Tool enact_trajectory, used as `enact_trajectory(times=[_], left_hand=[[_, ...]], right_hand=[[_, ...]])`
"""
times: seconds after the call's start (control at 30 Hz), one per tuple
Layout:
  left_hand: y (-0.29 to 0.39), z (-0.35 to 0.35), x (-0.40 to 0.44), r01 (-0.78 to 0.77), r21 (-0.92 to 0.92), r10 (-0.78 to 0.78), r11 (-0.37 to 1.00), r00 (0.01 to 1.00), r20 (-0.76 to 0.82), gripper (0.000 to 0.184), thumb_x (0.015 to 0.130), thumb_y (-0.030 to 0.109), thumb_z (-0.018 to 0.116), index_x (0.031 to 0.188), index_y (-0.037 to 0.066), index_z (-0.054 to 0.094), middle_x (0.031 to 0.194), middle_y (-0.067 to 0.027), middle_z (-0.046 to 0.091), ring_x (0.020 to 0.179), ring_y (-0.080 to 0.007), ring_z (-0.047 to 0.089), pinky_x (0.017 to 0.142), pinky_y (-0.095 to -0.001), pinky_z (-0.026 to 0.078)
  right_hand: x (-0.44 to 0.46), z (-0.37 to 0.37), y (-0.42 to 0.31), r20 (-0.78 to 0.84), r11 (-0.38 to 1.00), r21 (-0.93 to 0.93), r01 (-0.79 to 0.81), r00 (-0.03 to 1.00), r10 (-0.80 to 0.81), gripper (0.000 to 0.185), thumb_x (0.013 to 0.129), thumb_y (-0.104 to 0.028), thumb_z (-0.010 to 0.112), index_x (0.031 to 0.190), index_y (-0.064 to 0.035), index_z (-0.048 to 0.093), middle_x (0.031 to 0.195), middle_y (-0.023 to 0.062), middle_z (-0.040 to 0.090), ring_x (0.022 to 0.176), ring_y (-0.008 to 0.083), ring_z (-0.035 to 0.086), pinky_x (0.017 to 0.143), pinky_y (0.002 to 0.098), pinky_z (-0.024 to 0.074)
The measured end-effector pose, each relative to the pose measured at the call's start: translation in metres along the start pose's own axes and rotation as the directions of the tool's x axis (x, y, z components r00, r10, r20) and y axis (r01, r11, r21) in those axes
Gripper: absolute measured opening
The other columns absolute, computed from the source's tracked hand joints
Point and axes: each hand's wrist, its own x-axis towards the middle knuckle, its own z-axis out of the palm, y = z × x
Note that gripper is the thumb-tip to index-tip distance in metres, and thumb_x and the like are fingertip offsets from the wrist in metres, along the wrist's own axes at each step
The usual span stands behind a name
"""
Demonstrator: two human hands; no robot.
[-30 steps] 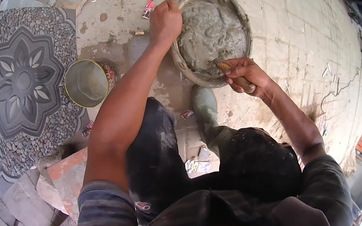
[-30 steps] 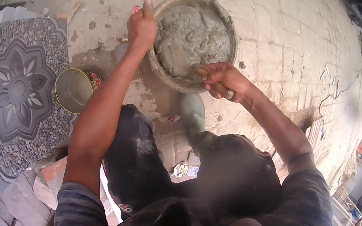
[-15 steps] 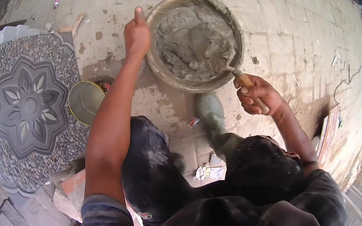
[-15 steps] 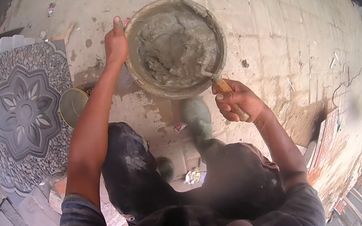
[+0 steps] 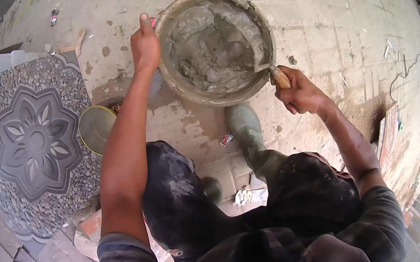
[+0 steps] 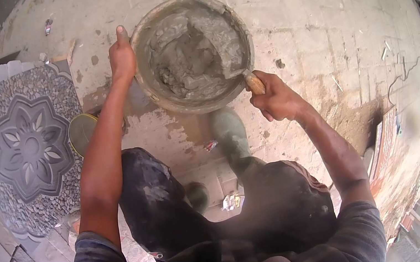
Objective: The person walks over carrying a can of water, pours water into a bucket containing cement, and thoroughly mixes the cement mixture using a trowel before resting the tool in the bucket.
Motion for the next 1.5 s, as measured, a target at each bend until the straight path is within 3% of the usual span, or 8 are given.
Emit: enact_trajectory(times=[0.2, 0.33, 0.47, 0.6, 0.67, 0.93, 1.1, 1.5], left_hand=[[0.007, -0.014, -0.006, 0.101, -0.063, -0.087, 0.993, 0.978, 0.189, 0.088, 0.099, 0.074, 0.027, 0.097, -0.005, 0.066, 0.089, -0.0166, 0.064, 0.08, -0.0256, 0.057, 0.079, -0.0438, 0.049], [-0.001, -0.051, -0.022, 0.26, -0.054, -0.196, 0.964, 0.834, 0.515, 0.081, 0.099, 0.073, 0.03, 0.118, 0.001, 0.062, 0.1, -0.0123, 0.065, 0.088, -0.0205, 0.064, 0.081, -0.0402, 0.052], [0.003, -0.065, -0.045, 0.298, 0.013, -0.249, 0.955, 0.773, 0.584, 0.076, 0.1, 0.07, 0.033, 0.13, 0.004, 0.055, 0.102, -0.0126, 0.064, 0.091, -0.0225, 0.067, 0.081, -0.0401, 0.053], [-0.008, -0.065, -0.065, 0.471, -0.041, -0.333, 0.881, 0.68, 0.654, 0.069, 0.103, 0.063, 0.038, 0.136, 0.004, 0.052, 0.105, -0.0118, 0.066, 0.092, -0.0252, 0.067, 0.08, -0.0415, 0.054], [-0.009, -0.065, -0.076, 0.495, -0.084, -0.315, 0.865, 0.665, 0.677, 0.066, 0.103, 0.061, 0.039, 0.134, 0.004, 0.052, 0.102, -0.0111, 0.066, 0.089, -0.0245, 0.067, 0.079, -0.0417, 0.055], [-0.019, -0.042, -0.078, 0.393, -0.182, -0.247, 0.901, 0.812, 0.529, 0.051, 0.106, 0.052, 0.037, 0.112, 0.005, 0.057, 0.084, -0.0076, 0.065, 0.067, -0.0189, 0.065, 0.068, -0.0384, 0.057], [-0.023, -0.033, -0.066, 0.33, -0.185, -0.221, 0.926, 0.869, 0.443, 0.052, 0.107, 0.051, 0.036, 0.1, 0.005, 0.059, 0.073, -0.0064, 0.063, 0.063, -0.018, 0.065, 0.065, -0.037, 0.056], [-0.013, -0.035, -0.067, 0.229, -0.096, -0.176, 0.969, 0.905, 0.387, 0.056, 0.108, 0.045, 0.033, 0.109, -0.004, 0.062, 0.076, -0.0136, 0.069, 0.055, -0.0217, 0.066, 0.054, -0.0341, 0.055]], right_hand=[[-0.035, -0.021, -0.057, -0.148, 0.875, -0.468, 0.126, 0.965, -0.218, 0.035, 0.089, -0.01, 0.068, 0.12, 0.0039, 0.062, 0.078, 0.0118, 0.065, 0.064, 0.0155, 0.06, 0.061, 0.0325, 0.0494], [-0.056, -0.028, -0.075, -0.283, 0.706, -0.621, 0.341, 0.743, -0.607, 0.037, 0.086, -0.011, 0.078, 0.118, 0.0031, 0.068, 0.085, 0.0111, 0.071, 0.074, 0.0125, 0.062, 0.067, 0.0283, 0.0503], [-0.013, -0.014, -0.086, -0.645, 0.78, -0.288, 0.556, 0.489, -0.587, 0.025, 0.084, -0.013, 0.083, 0.1, 0.001, 0.071, 0.081, 0.0049, 0.071, 0.072, 0.0063, 0.06, 0.063, 0.0216, 0.0464], [0.07, 0.005, -0.094, -0.822, 0.454, 0.149, 0.878, 0.366, -0.438, 0.016, 0.088, -0.004, 0.073, 0.1, -0.0004, 0.063, 0.091, 0.0093, 0.069, 0.086, 0.0175, 0.065, 0.086, 0.0315, 0.0498], [0.082, 0.017, -0.105, -0.726, 0.304, 0.351, 0.886, 0.462, -0.509, 0.014, 0.086, 0.006, 0.063, 0.097, 0.0003, 0.058, 0.091, 0.0128, 0.067, 0.083, 0.0229, 0.064, 0.084, 0.0346, 0.0511], [0.06, 0.056, -0.16, -0.351, 0.028, 0.324, 0.946, 0.148, -0.925, 0.013, 0.095, 0.0, 0.062, 0.085, 0.0005, 0.055, 0.077, 0.0121, 0.06, 0.064, 0.0186, 0.056, 0.059, 0.0338, 0.0489], [0.145, 0.102, -0.127, -0.22, 0.757, 0.125, 0.642, 0.762, -0.609, 0.024, 0.091, -0.011, 0.07, 0.071, -0.0056, 0.056, 0.063, 0.0012, 0.057, 0.06, 0.0114, 0.057, 0.054, 0.0263, 0.0434], [0.076, 0.079, -0.111, -0.154, 0.67, 0.102, 0.735, 0.677, -0.72, 0.024, 0.085, -0.012, 0.079, 0.072, -0.0031, 0.061, 0.068, 0.0052, 0.065, 0.064, 0.0111, 0.061, 0.058, 0.0279, 0.0481]])
